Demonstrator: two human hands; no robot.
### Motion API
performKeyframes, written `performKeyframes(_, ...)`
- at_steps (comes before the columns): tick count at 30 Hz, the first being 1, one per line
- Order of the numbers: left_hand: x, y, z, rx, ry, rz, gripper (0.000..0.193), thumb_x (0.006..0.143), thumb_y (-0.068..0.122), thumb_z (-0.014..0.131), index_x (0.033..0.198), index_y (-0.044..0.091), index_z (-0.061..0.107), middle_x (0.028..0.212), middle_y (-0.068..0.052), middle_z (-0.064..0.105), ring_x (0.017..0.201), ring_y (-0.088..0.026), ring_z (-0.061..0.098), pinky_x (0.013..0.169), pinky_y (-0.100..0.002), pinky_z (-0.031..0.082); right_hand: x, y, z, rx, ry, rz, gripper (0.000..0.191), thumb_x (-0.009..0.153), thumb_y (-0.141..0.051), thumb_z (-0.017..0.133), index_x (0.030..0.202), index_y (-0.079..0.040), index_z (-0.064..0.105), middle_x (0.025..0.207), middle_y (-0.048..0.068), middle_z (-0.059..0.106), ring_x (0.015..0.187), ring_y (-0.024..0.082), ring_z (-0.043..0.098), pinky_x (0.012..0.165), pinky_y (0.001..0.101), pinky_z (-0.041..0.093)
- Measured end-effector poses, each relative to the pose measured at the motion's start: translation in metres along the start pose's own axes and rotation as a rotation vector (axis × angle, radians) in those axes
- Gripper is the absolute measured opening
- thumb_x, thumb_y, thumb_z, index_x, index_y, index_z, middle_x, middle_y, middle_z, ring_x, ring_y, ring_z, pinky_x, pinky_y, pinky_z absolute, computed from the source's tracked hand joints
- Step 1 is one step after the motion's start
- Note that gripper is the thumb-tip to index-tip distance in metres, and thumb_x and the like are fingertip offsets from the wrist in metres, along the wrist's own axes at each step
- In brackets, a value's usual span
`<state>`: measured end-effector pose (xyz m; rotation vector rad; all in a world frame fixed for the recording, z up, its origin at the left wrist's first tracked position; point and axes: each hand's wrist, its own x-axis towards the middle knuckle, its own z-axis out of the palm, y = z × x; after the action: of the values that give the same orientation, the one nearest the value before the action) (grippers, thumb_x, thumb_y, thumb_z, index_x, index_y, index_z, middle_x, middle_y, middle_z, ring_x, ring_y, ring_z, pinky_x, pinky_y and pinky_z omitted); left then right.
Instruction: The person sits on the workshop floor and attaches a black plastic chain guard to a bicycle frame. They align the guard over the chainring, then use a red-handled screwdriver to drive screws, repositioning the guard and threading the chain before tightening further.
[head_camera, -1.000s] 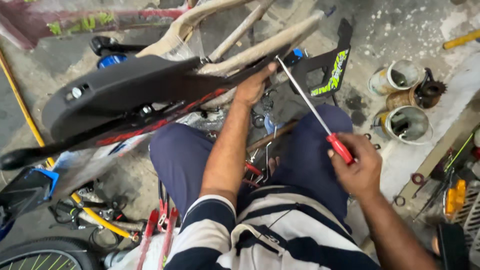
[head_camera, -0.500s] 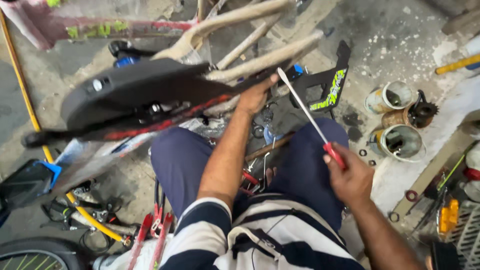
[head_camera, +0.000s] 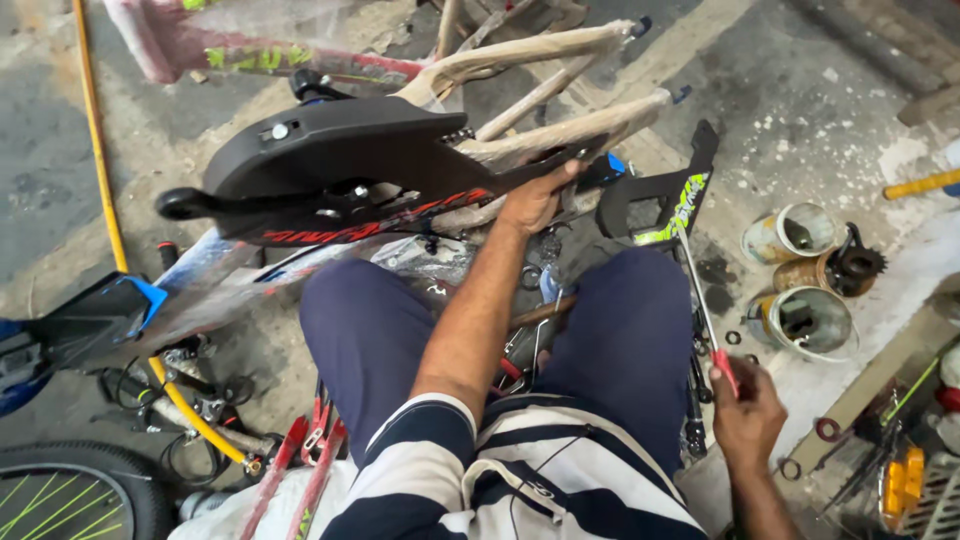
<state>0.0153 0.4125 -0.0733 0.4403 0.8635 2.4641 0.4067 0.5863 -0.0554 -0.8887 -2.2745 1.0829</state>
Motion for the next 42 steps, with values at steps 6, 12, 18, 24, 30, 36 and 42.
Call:
performKeyframes(6,0.003,-0.005,0.003,0.031,0.007,-0.123,0.049,0.093,0.025,0.076,0.134,0.000,0.064,0.131,-0.008,0.068,0.125,-0.021,0.059,0.112,-0.036,0.042,-0.065,0.048,0.031,-0.177,-0.155,0.367,0.030,0.103,-0.025,0.072,0.122,0.000,0.071,0.083,0.017,0.070,0.070,0.020,0.063,0.070,0.0347,0.051)
performKeyframes(12,-0.026,0.005,0.016,0.384,0.230,-0.006,0.046,0.097,0.024,0.083,0.124,-0.009,0.064,0.105,-0.015,0.071,0.101,-0.026,0.062,0.089,-0.043,0.048,-0.051,0.035,0.059,-0.361,-0.381,0.375,0.023,0.104,-0.021,0.069,0.114,-0.002,0.071,0.086,0.016,0.070,0.074,0.023,0.065,0.074,0.0376,0.052)
performKeyframes(18,-0.135,0.072,0.009,0.868,0.031,-0.038,0.053,0.088,0.036,0.077,0.128,0.003,0.066,0.113,-0.012,0.075,0.105,-0.022,0.073,0.095,-0.037,0.057,-0.012,0.026,0.078,-0.224,-0.143,-0.090,0.016,0.104,-0.018,0.066,0.107,-0.003,0.071,0.088,0.016,0.070,0.077,0.026,0.068,0.079,0.0405,0.053)
performKeyframes(24,-0.234,0.203,-0.016,1.471,0.704,0.863,0.065,0.083,0.042,0.091,0.129,0.009,0.058,0.125,-0.013,0.065,0.121,-0.030,0.064,0.110,-0.043,0.050,0.114,-0.091,0.122,0.170,-0.136,-0.532,0.015,0.109,-0.007,0.071,0.119,0.002,0.069,0.110,0.012,0.072,0.098,0.017,0.068,0.094,0.0328,0.055)
performKeyframes(30,-0.237,0.287,-0.057,1.991,0.609,0.609,0.115,0.059,0.060,0.092,0.143,-0.002,0.043,0.140,-0.025,0.048,0.136,-0.044,0.041,0.115,-0.061,0.024,0.135,-0.264,0.176,0.186,-0.289,-0.973,0.017,0.106,-0.009,0.073,0.120,0.000,0.069,0.109,0.016,0.072,0.098,0.026,0.071,0.087,0.0329,0.055)
performKeyframes(36,-0.233,0.286,-0.063,1.977,0.658,0.571,0.111,0.065,0.061,0.091,0.147,0.004,0.044,0.143,-0.019,0.050,0.138,-0.040,0.044,0.121,-0.060,0.024,0.160,-0.319,0.214,0.150,-0.741,-0.751,0.032,0.106,-0.016,0.067,0.135,-0.004,0.066,0.108,0.009,0.072,0.099,0.016,0.064,0.089,0.0336,0.052)
performKeyframes(42,-0.239,0.289,-0.069,1.945,0.585,0.599,0.113,0.067,0.067,0.088,0.150,0.005,0.042,0.142,-0.022,0.047,0.137,-0.043,0.041,0.120,-0.061,0.023,0.192,-0.317,0.225,0.260,-1.055,-0.645,0.035,0.095,-0.012,0.072,0.128,-0.005,0.066,0.114,0.006,0.070,0.104,0.012,0.062,0.093,0.0313,0.052)
